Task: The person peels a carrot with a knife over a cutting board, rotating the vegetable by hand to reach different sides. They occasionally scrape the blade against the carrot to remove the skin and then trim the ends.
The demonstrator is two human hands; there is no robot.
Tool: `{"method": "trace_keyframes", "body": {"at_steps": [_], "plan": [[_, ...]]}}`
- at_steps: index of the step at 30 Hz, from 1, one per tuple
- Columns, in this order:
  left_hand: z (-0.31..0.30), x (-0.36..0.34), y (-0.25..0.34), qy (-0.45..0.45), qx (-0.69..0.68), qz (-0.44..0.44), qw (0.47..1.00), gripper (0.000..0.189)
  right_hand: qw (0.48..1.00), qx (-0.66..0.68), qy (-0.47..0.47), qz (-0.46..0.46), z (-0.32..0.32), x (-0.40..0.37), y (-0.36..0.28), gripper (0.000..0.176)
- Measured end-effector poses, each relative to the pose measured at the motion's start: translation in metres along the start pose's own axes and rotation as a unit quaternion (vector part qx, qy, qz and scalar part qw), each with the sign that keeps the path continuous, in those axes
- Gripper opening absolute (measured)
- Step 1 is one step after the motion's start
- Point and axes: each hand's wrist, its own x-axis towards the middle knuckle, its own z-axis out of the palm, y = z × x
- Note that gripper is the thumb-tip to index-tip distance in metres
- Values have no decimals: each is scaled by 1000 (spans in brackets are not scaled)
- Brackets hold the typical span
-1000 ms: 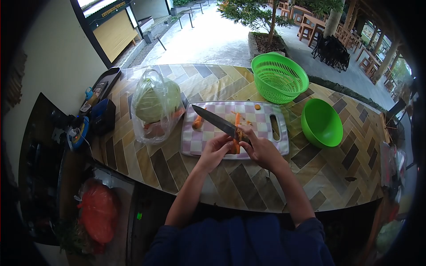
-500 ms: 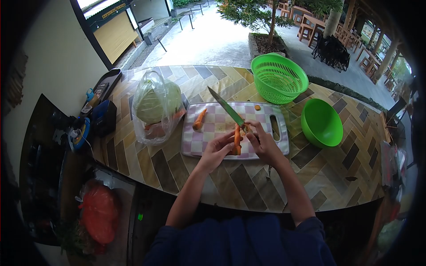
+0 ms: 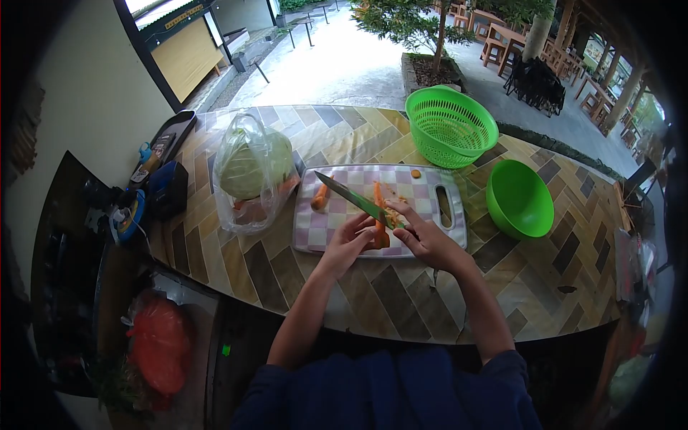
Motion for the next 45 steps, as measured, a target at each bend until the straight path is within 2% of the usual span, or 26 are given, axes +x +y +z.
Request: {"method": "trace_keyframes", "body": {"at_steps": [5,8,11,14,17,23,26,29,32,38,45], "plan": [[-2,0,0,15,-13,-18,1000,43,999,-45,-16,10,-3,0,-5,45],[1,-2,10,7,-68,-37,997,43,998,-32,58,-4,3,1,7,45],[0,-1,11,-2,-92,-22,996,42,995,43,77,52,1,-1,4,46],[0,-1,11,-2,-83,-21,996,42,990,118,32,68,0,-5,4,47],[-4,0,5,0,-93,-16,996,42,990,140,4,28,7,-6,11,47],[-10,2,0,-11,-118,-28,993,40,993,99,-44,52,2,-11,3,46],[-14,3,-6,-12,-125,-11,992,35,994,94,-56,14,0,-12,-2,46],[-11,1,-5,-5,-120,-10,993,38,993,101,-59,-3,4,-11,4,46],[-10,0,1,-9,-84,-17,996,41,991,71,-110,28,-4,-11,-5,43],[-6,-2,5,3,-98,-18,995,41,991,90,-97,-21,1,-11,0,41],[-4,-3,6,-5,-102,-7,995,45,989,90,-113,-24,-1,-10,-4,40]]}}
